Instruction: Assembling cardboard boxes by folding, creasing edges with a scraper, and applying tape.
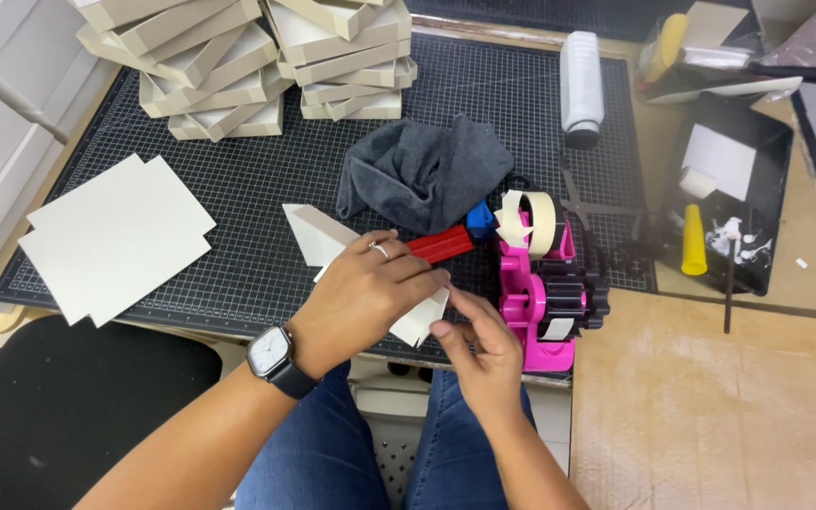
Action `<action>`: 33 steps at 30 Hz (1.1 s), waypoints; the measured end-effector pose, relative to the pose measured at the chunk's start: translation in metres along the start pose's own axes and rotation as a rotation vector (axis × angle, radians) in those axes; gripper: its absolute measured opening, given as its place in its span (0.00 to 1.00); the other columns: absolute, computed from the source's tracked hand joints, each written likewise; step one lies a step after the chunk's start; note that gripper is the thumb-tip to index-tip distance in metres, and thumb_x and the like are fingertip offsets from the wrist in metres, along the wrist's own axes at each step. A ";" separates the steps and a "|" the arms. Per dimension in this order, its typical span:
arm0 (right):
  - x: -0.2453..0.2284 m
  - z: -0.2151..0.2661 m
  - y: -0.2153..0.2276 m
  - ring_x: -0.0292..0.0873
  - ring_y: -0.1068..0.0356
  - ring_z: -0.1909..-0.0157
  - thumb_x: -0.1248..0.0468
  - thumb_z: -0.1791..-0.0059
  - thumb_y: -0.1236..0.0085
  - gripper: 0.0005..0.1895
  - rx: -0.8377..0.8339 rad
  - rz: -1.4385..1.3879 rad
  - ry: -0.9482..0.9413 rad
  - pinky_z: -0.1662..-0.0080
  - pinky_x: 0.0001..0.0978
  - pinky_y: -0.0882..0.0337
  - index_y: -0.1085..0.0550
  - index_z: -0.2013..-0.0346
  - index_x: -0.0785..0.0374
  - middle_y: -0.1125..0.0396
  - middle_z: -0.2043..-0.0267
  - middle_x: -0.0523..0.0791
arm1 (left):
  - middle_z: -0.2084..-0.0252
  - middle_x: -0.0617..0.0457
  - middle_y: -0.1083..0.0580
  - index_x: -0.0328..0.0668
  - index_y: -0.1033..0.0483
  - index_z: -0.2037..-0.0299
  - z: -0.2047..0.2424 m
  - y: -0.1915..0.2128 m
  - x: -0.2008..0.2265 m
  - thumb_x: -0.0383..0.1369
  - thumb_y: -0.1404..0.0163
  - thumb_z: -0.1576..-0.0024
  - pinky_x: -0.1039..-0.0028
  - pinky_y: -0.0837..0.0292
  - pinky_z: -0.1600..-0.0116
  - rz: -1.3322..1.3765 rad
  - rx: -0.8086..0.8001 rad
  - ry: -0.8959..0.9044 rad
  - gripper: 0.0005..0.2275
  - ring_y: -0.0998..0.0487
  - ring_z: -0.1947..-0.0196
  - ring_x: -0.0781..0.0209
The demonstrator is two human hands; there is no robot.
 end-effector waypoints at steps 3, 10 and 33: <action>0.003 0.000 -0.002 0.40 0.25 0.49 0.67 0.50 0.38 0.23 0.003 0.035 -0.021 0.52 0.24 0.20 0.28 0.40 0.67 0.30 0.41 0.52 | 0.58 0.51 0.20 0.46 0.19 0.53 0.000 0.000 0.002 0.30 0.49 0.39 0.57 0.30 0.42 -0.045 -0.005 -0.049 0.08 0.22 0.58 0.51; -0.008 -0.004 -0.007 0.44 0.27 0.42 0.72 0.51 0.38 0.21 0.034 -0.036 0.047 0.46 0.28 0.20 0.27 0.42 0.70 0.29 0.44 0.53 | 0.57 0.52 0.21 0.44 0.20 0.53 0.005 0.000 0.000 0.28 0.51 0.40 0.56 0.30 0.41 0.003 0.003 -0.006 0.09 0.23 0.58 0.50; -0.015 -0.001 -0.011 0.47 0.24 0.45 0.71 0.50 0.38 0.18 0.094 0.080 0.123 0.48 0.31 0.17 0.26 0.46 0.70 0.27 0.46 0.55 | 0.51 0.52 0.20 0.39 0.21 0.49 0.020 0.012 0.005 0.29 0.60 0.31 0.53 0.36 0.34 0.069 0.205 -0.061 0.12 0.21 0.53 0.54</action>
Point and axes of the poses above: each hand's wrist, its own z-axis away from the middle knuckle, its own y-axis out of the back of the hand, x = y × z, the point moved 10 cm from there along -z, towards the middle knuckle
